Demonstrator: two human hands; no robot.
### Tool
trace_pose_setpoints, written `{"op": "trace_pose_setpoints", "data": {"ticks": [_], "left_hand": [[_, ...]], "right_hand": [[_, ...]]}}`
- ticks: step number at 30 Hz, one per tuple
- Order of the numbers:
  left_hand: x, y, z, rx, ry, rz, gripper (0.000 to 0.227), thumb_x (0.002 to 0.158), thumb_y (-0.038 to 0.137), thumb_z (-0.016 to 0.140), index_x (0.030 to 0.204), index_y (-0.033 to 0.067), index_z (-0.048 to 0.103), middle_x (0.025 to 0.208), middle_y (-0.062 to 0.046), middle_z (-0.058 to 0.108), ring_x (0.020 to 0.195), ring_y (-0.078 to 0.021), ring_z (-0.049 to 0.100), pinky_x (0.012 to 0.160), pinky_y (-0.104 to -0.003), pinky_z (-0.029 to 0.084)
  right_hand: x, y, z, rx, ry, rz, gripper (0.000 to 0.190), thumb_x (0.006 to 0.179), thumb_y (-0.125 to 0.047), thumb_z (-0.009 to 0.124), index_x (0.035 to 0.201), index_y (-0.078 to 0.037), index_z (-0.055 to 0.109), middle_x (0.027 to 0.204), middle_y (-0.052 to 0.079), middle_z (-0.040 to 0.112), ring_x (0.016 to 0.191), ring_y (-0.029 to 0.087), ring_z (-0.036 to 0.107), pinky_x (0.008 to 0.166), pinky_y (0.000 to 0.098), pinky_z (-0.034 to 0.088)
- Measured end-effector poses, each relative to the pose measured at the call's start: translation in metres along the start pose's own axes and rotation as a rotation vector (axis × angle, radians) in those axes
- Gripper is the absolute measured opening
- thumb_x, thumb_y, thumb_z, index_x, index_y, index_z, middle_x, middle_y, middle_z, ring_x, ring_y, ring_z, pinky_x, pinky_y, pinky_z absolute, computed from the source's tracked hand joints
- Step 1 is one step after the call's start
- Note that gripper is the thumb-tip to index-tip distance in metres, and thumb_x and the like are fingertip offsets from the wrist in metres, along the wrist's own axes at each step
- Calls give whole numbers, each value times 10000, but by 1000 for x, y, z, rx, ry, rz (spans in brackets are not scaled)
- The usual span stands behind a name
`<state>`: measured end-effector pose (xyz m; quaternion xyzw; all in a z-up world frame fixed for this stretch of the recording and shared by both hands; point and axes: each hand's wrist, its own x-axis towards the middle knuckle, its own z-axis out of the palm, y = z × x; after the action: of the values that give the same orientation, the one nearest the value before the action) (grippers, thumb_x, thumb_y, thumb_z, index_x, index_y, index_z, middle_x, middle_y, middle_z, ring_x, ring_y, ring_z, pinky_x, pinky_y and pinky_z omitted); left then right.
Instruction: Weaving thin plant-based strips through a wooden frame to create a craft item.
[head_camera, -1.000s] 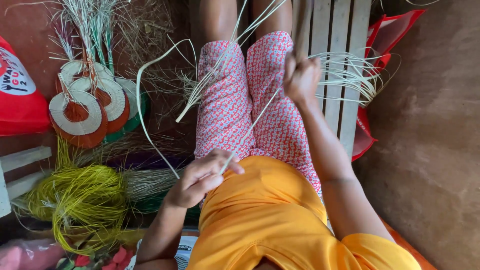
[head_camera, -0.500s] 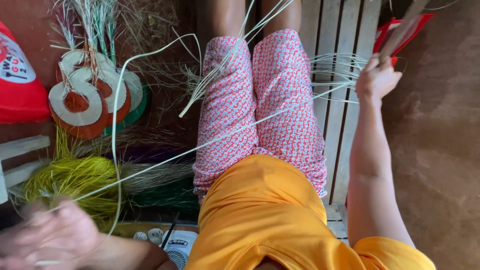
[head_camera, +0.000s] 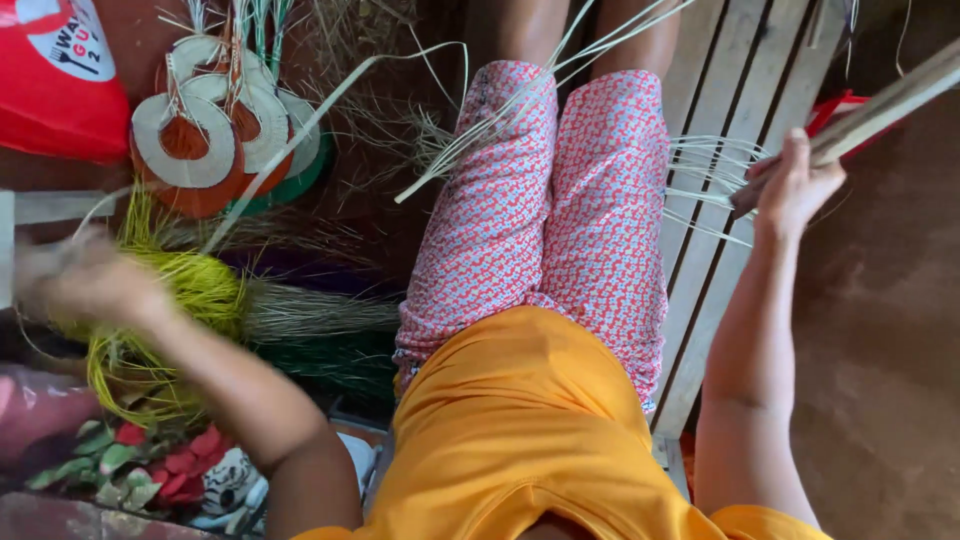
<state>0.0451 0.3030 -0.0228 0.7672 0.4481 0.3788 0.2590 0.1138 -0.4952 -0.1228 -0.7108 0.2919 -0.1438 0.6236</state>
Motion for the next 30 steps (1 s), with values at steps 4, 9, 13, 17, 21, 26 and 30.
{"op": "trace_pose_setpoints", "data": {"ticks": [4, 9, 13, 17, 21, 26, 30], "left_hand": [[-199, 81, 66, -61, -962, 381, 261, 956, 115, 697, 1188, -5, 692, 1109, -164, 714, 875, -247, 710, 779, -366, 603], [-299, 43, 139, 67, -1062, 787, 610, 723, 117, 877, 1270, 122, 607, 1241, -117, 581, 1088, -352, 651, 920, -465, 552], [-326, -1, 175, 191, -777, 962, 254, 909, 198, 739, 1106, 159, 582, 1040, -15, 551, 857, -228, 707, 637, -338, 630], [-309, 63, 129, 2, -912, 777, 68, 1001, 166, 653, 1042, 115, 635, 950, -65, 588, 828, -327, 697, 667, -440, 598], [-305, 87, 114, -320, -1072, 580, 118, 989, 207, 717, 960, 95, 692, 857, -87, 626, 848, -321, 692, 760, -398, 564], [-313, 110, 100, -405, -1297, 370, 174, 1002, 246, 706, 970, 75, 710, 837, -112, 667, 828, -283, 685, 766, -404, 547], [-317, 128, 86, -439, -1362, 375, 149, 1017, 192, 668, 989, 47, 680, 820, -124, 627, 792, -270, 671, 727, -409, 533]], "right_hand": [[-28, -5, 35, 23, -156, 35, 191, 1040, -172, 671, 914, -41, 613, 611, 42, 578, 487, 138, 592, 418, 263, 450], [-72, -4, 55, -24, -325, -40, 359, 1108, -200, 661, 779, -63, 614, 601, 148, 632, 446, 181, 609, 421, 288, 455], [-93, 12, 64, 62, -393, 43, 453, 1119, -245, 615, 744, 10, 592, 576, 193, 612, 334, 235, 559, 268, 369, 425], [-115, 7, 81, 3, -402, -1, 379, 1117, -241, 639, 819, -8, 625, 605, 156, 631, 406, 214, 610, 357, 331, 492], [-127, 8, 97, 95, -478, 95, 400, 1089, -271, 626, 800, 5, 608, 581, 191, 621, 383, 236, 608, 333, 335, 468], [-144, -1, 122, 208, -583, 105, 478, 1071, -354, 557, 852, 56, 670, 513, 225, 597, 333, 266, 603, 280, 335, 469], [-166, -48, 147, 304, -618, 125, 228, 1055, -191, 600, 1048, 32, 643, 626, 207, 622, 430, 261, 648, 283, 295, 468]]}}
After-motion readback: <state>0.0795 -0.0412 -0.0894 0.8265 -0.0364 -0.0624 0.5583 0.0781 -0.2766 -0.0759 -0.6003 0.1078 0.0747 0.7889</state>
